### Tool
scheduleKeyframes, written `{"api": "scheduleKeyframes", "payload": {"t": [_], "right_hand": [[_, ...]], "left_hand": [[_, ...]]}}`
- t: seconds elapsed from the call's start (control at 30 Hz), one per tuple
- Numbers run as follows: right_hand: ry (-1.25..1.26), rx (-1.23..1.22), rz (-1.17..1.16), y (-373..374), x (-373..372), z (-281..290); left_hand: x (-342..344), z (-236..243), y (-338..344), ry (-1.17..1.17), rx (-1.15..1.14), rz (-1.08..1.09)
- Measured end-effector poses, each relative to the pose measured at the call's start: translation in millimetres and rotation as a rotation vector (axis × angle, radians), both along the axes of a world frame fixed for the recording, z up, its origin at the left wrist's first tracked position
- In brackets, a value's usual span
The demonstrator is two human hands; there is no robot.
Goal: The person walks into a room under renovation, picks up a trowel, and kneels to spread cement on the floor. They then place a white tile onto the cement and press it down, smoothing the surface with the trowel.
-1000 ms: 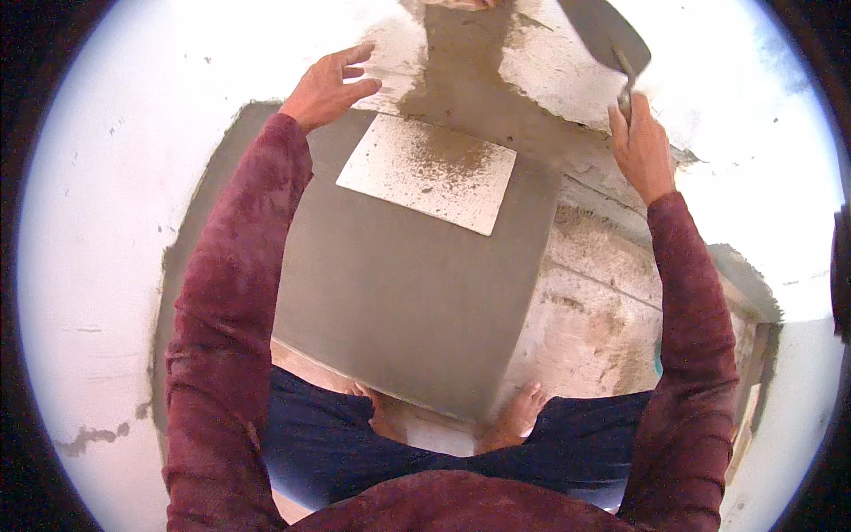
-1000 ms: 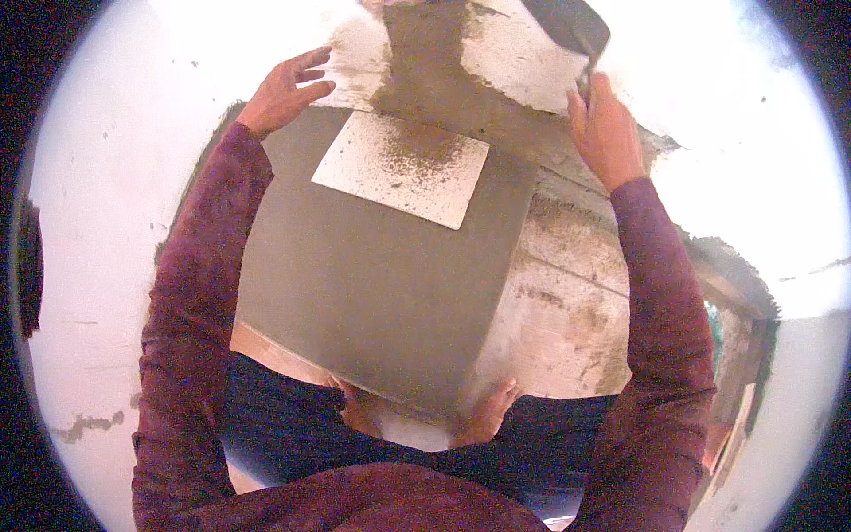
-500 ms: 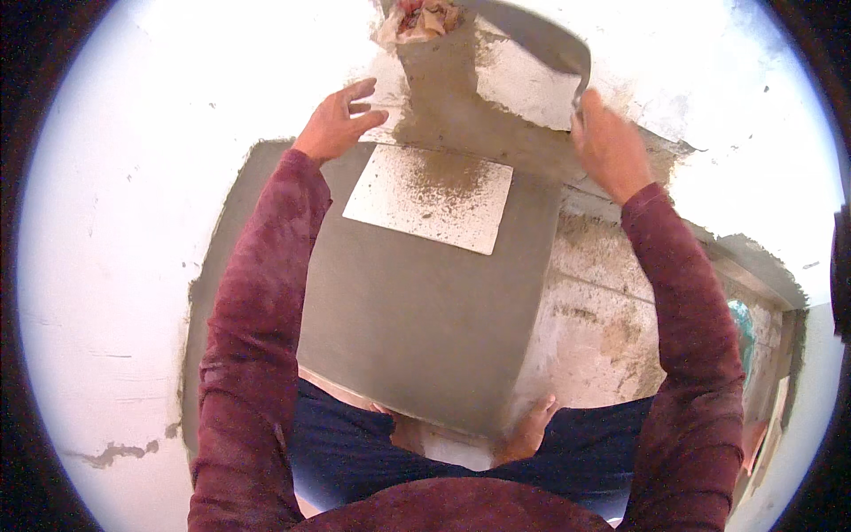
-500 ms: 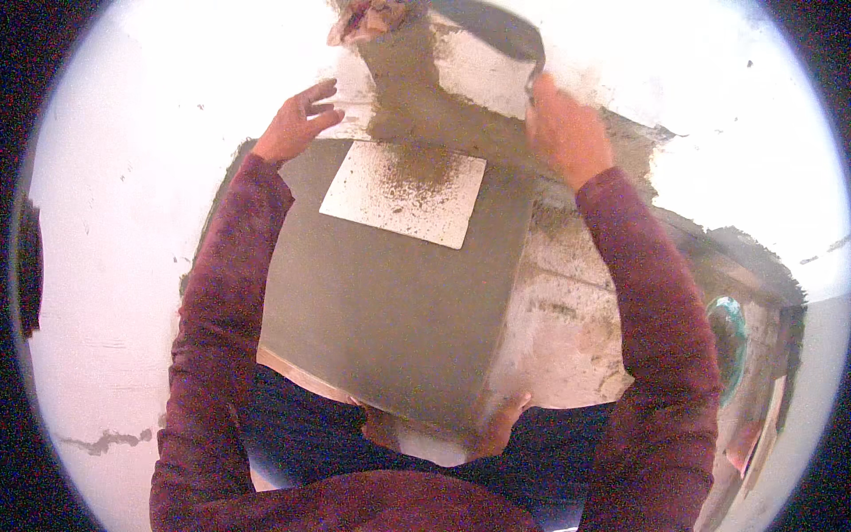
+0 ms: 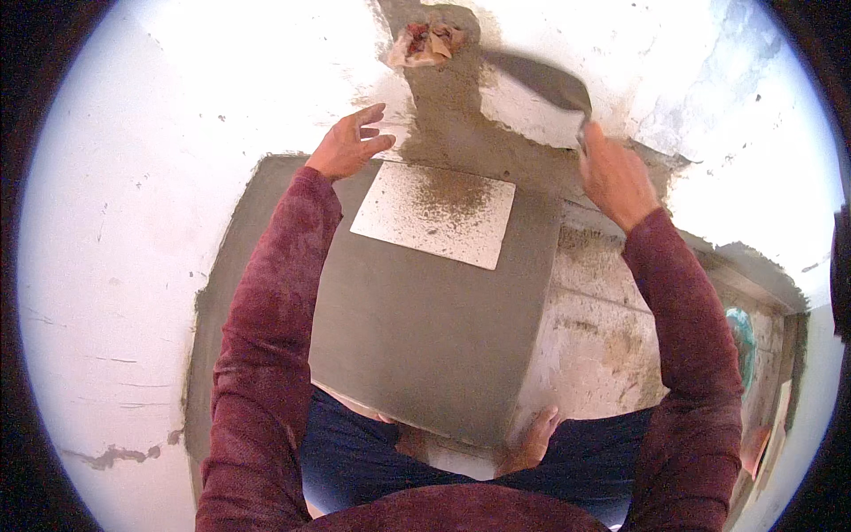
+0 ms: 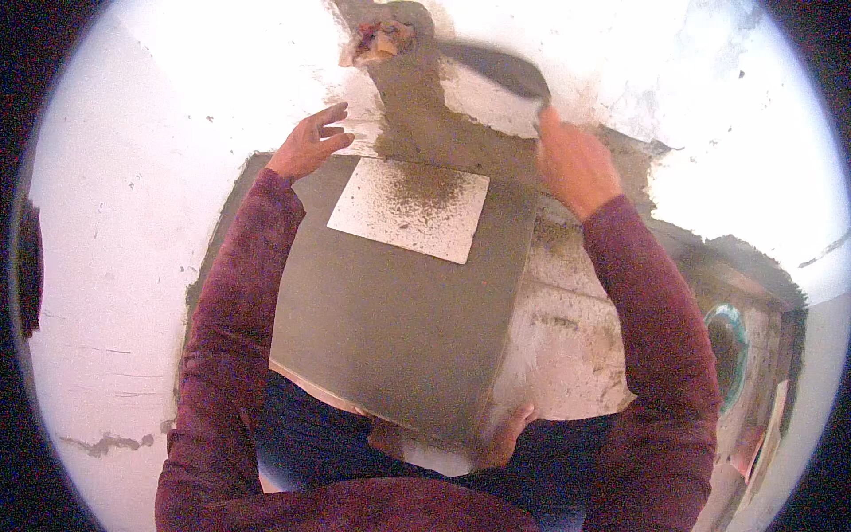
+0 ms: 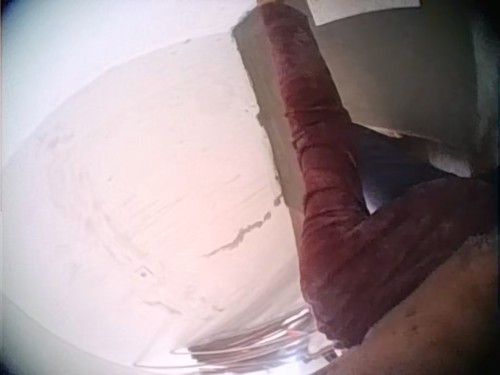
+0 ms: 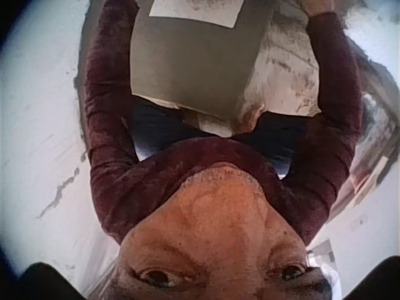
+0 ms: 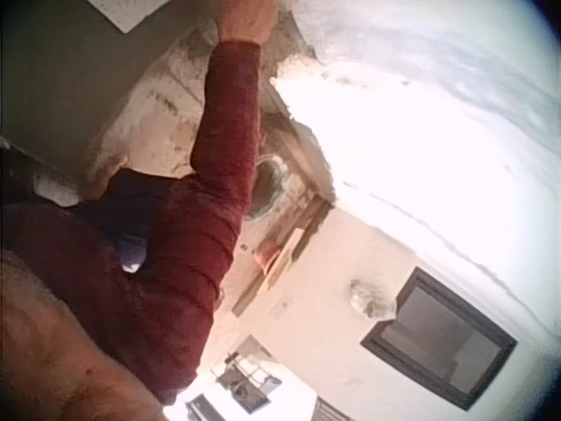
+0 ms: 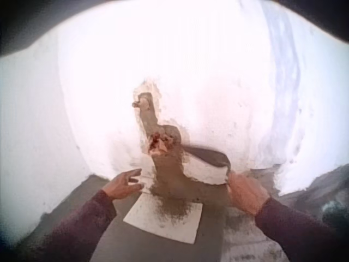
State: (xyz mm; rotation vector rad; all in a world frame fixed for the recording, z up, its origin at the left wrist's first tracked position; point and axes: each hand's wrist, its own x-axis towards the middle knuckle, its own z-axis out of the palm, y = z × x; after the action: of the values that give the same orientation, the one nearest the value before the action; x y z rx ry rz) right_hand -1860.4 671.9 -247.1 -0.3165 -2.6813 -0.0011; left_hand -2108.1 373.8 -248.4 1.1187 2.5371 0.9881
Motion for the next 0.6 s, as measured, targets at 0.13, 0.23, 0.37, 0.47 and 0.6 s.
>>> {"api": "scheduleKeyframes", "payload": {"t": [0.13,0.23,0.37,0.47,0.6], "right_hand": [[-0.043,-0.059,-0.019,-1.4,11.4,12.3],[0.203,-0.041,0.034,-3.9,-13.3,35.8],[-0.068,-0.191,0.017,-15.1,-26.0,45.6],[-0.027,-0.190,0.001,-12.3,-15.1,46.8],[0.153,-0.160,0.112,-2.4,-16.6,60.8]], "left_hand": [[-1.8,1.7,-6.0,-0.037,0.028,0.045],[-1.7,2.7,0.9,0.023,0.012,-0.008],[0.8,8.9,4.8,0.028,0.055,-0.007],[4.2,17.3,-3.2,0.079,0.078,-0.006],[9.3,28.2,-3.1,0.076,0.122,-0.011]]}}
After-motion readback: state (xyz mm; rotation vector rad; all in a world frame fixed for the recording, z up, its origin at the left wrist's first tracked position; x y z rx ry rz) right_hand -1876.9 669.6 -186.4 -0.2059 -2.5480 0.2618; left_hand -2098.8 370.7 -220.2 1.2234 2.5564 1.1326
